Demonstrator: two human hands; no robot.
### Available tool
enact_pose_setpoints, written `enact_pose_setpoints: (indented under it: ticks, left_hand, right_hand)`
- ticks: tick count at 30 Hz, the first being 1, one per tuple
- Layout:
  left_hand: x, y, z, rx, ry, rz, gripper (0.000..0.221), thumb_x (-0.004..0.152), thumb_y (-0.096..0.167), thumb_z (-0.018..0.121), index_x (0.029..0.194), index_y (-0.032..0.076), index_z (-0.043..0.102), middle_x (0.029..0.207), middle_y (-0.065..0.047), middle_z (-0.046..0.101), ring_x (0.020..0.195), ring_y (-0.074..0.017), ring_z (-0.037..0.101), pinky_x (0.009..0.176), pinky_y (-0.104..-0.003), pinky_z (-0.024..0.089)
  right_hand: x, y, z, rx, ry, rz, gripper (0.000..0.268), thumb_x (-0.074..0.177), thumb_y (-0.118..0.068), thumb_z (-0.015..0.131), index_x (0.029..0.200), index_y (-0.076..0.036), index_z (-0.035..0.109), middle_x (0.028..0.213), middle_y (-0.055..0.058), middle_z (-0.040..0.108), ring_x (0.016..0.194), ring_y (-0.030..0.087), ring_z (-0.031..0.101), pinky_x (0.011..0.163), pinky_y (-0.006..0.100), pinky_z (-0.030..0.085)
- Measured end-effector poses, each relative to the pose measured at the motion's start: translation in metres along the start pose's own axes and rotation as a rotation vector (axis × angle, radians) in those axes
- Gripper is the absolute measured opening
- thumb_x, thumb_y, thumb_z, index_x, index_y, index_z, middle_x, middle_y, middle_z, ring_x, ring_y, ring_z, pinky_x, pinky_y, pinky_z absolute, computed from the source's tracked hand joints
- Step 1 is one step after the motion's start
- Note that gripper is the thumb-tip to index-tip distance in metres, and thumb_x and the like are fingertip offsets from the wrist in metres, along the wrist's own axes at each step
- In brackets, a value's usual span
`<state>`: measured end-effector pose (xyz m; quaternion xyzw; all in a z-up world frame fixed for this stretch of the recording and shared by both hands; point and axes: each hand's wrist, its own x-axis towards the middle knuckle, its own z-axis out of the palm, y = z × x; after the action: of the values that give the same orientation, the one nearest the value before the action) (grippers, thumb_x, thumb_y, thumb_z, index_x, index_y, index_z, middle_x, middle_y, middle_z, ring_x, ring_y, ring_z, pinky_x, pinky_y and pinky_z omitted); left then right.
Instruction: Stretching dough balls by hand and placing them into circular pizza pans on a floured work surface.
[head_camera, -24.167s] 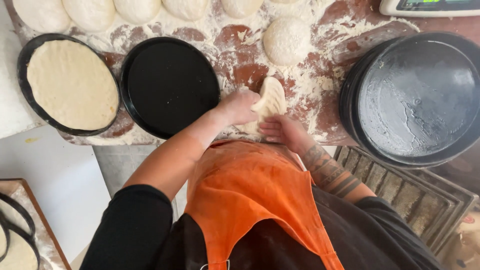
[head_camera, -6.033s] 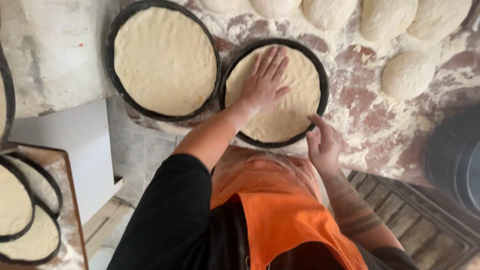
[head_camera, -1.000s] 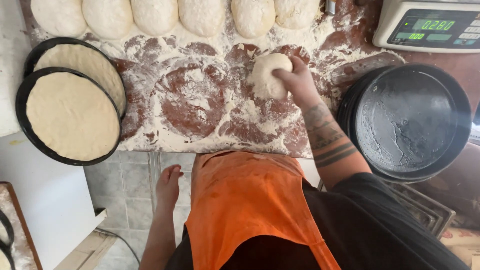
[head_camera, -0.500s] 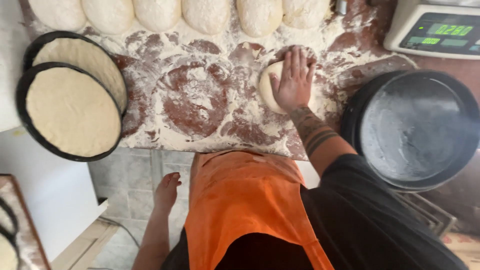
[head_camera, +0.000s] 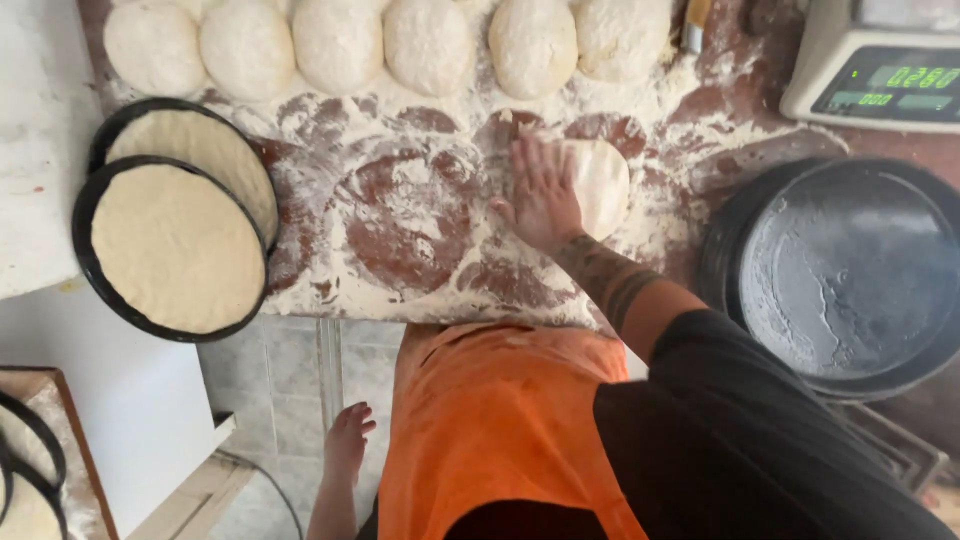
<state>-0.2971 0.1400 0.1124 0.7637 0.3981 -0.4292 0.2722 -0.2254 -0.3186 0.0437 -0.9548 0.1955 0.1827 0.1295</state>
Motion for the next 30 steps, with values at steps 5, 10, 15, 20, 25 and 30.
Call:
enact_pose_setpoints:
  ticks: [5, 10, 15, 20, 25, 30]
  left_hand:
    - [-0.012, 0.011, 0.000, 0.084, 0.019, 0.095, 0.055, 0.093, 0.029, 0.039, 0.138, 0.011, 0.064, 0.135, -0.005, 0.070, 0.115, -0.0226, 0.068, 0.102, -0.040, 0.045]
    - [-0.032, 0.022, -0.001, 0.127, 0.039, 0.050, 0.051, 0.097, 0.038, 0.045, 0.134, 0.013, 0.067, 0.128, -0.005, 0.072, 0.116, -0.0205, 0.068, 0.097, -0.037, 0.047]
    - [-0.012, 0.014, 0.001, 0.170, 0.011, 0.091, 0.051, 0.096, 0.034, 0.043, 0.135, 0.014, 0.068, 0.132, -0.004, 0.071, 0.112, -0.0211, 0.070, 0.106, -0.039, 0.043]
    - [-0.001, 0.014, 0.001, 0.135, 0.029, 0.137, 0.050, 0.096, 0.037, 0.047, 0.132, 0.011, 0.068, 0.126, -0.004, 0.071, 0.105, -0.0203, 0.071, 0.104, -0.036, 0.043]
    - [-0.037, 0.048, 0.001, 0.135, 0.044, 0.045, 0.049, 0.096, 0.038, 0.048, 0.137, 0.017, 0.066, 0.125, -0.006, 0.072, 0.118, -0.0204, 0.065, 0.106, -0.039, 0.043]
    - [-0.013, 0.028, 0.004, 0.098, 0.048, 0.101, 0.045, 0.097, 0.038, 0.047, 0.131, 0.018, 0.068, 0.125, 0.000, 0.072, 0.111, -0.0170, 0.069, 0.102, -0.036, 0.043]
  right_hand:
    - [0.013, 0.006, 0.023, 0.034, 0.054, -0.178, 0.091, 0.101, -0.072, 0.011, 0.163, -0.007, -0.002, 0.172, 0.016, -0.003, 0.161, 0.036, 0.008, 0.127, 0.057, -0.002]
    - [0.009, 0.040, 0.002, 0.311, 0.237, -0.092, 0.089, 0.093, -0.053, 0.033, 0.164, -0.006, 0.009, 0.147, 0.018, 0.024, 0.128, 0.030, 0.026, 0.104, 0.048, 0.028]
    - [0.016, 0.057, 0.002, 0.152, 0.092, -0.036, 0.092, 0.101, -0.071, 0.011, 0.166, -0.005, 0.006, 0.172, 0.014, -0.003, 0.160, 0.030, -0.003, 0.128, 0.050, -0.006]
    - [0.016, 0.070, -0.012, 0.068, 0.093, 0.039, 0.100, 0.098, -0.074, 0.006, 0.165, -0.001, 0.010, 0.172, 0.016, 0.004, 0.159, 0.031, 0.003, 0.128, 0.051, -0.001]
    - [0.005, 0.098, -0.008, 0.195, 0.194, 0.034, 0.090, 0.103, -0.067, 0.020, 0.163, -0.001, 0.010, 0.170, 0.022, 0.005, 0.159, 0.037, 0.006, 0.127, 0.057, 0.000]
    - [-0.008, 0.081, -0.011, 0.052, 0.102, 0.123, 0.106, 0.089, -0.080, -0.007, 0.161, -0.003, -0.004, 0.172, 0.020, -0.004, 0.162, 0.035, -0.001, 0.128, 0.058, -0.007]
